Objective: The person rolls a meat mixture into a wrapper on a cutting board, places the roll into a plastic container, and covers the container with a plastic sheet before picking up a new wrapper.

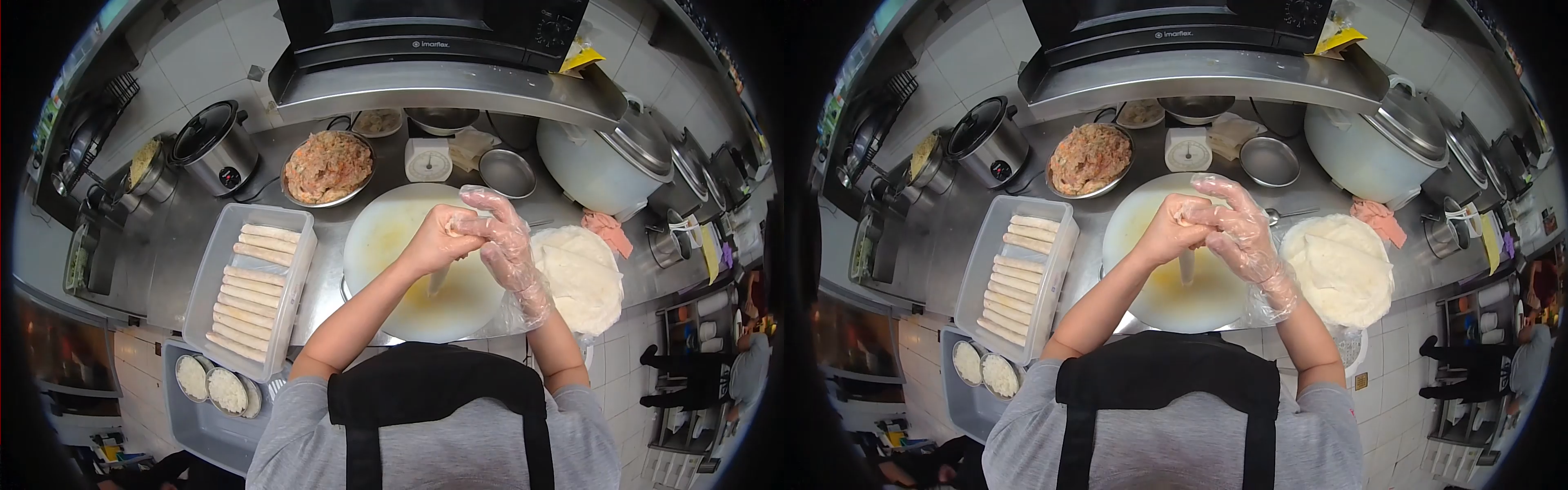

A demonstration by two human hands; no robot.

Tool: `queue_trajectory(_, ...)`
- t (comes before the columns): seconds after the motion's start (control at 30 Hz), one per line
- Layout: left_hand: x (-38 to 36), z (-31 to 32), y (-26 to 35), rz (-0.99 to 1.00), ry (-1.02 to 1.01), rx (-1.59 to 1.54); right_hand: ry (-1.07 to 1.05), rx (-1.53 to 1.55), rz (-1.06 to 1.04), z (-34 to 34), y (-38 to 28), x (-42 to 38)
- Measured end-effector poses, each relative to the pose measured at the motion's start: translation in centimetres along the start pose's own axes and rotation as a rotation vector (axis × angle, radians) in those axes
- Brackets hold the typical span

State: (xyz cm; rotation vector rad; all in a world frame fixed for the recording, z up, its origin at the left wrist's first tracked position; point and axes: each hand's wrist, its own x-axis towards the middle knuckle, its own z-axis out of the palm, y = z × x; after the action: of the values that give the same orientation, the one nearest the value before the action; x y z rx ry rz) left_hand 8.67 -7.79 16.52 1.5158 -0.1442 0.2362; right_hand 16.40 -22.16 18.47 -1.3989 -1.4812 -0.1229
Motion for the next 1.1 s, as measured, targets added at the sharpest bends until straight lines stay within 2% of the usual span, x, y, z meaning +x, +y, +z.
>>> queue_trajectory(0.03,0.1,0.0,-0.4,0.037,-0.013,-0.014,0.001,0.001,0.002,-0.3,-0.1,0.6)
queue_trajectory(0.1,0.2,0.4,-0.8,0.070,-0.027,-0.029,-0.199,-0.396,-0.150,-0.8,-0.5,1.5)
queue_trajectory(0.13,0.2,0.6,-0.7,0.071,-0.014,-0.079,-0.197,-0.394,-0.148,-0.7,-0.4,1.4)
queue_trajectory(0.2,0.2,0.6,0.0,0.076,-0.003,-0.123,-0.049,-0.128,-0.041,-0.3,-0.1,1.4)
queue_trajectory(0.23,0.2,0.4,0.7,0.037,0.081,-0.093,0.162,0.040,0.017,0.4,0.8,0.5)
queue_trajectory(0.27,0.2,0.2,1.2,0.000,0.167,-0.067,0.159,0.040,0.010,1.7,1.2,-0.3)
queue_trajectory(0.33,0.1,0.2,1.9,0.028,0.207,-0.102,0.394,0.434,0.324,4.5,1.1,-1.9)
queue_trajectory(0.37,0.0,0.4,2.2,0.101,0.220,-0.110,0.218,0.193,0.427,5.2,1.9,-3.5)
queue_trajectory(0.4,-0.2,0.6,2.5,0.170,0.232,-0.117,0.218,0.194,0.431,5.1,1.9,-3.7)
queue_trajectory(0.47,-0.8,0.4,3.3,0.100,0.149,-0.128,-0.014,0.330,0.687,4.7,1.8,-4.3)
queue_trajectory(0.53,-0.5,0.1,3.7,0.185,0.082,-0.195,-0.003,0.389,0.645,4.2,1.2,-3.7)
queue_trajectory(0.6,-0.1,-0.4,3.5,0.224,0.065,-0.110,-0.274,0.612,0.583,3.4,1.7,-4.0)
queue_trajectory(0.67,0.3,-0.8,2.6,0.058,-0.225,-0.468,-0.311,0.523,0.555,3.0,2.1,-4.5)
queue_trajectory(0.73,-0.2,-0.7,2.2,0.014,-0.205,-0.445,-0.351,0.433,0.520,2.4,1.3,-3.6)
queue_trajectory(0.8,-0.7,-0.3,2.2,0.012,-0.061,-0.269,0.163,0.070,0.323,1.0,-0.8,-2.5)
queue_trajectory(0.83,-0.9,-0.1,2.8,-0.011,-0.025,-0.214,0.160,0.069,0.327,0.4,-1.8,-1.9)
queue_trajectory(0.9,-0.7,0.0,2.0,0.044,0.022,-0.165,0.089,-0.176,0.035,-0.2,-3.3,-1.3)
queue_trajectory(1.03,-0.3,0.7,1.5,0.179,0.155,-0.080,-0.023,-0.369,-0.030,0.0,-3.6,-0.6)
queue_trajectory(1.1,-0.5,1.3,2.1,0.171,0.177,-0.079,-0.050,-0.536,-0.088,-0.1,-3.2,-0.2)
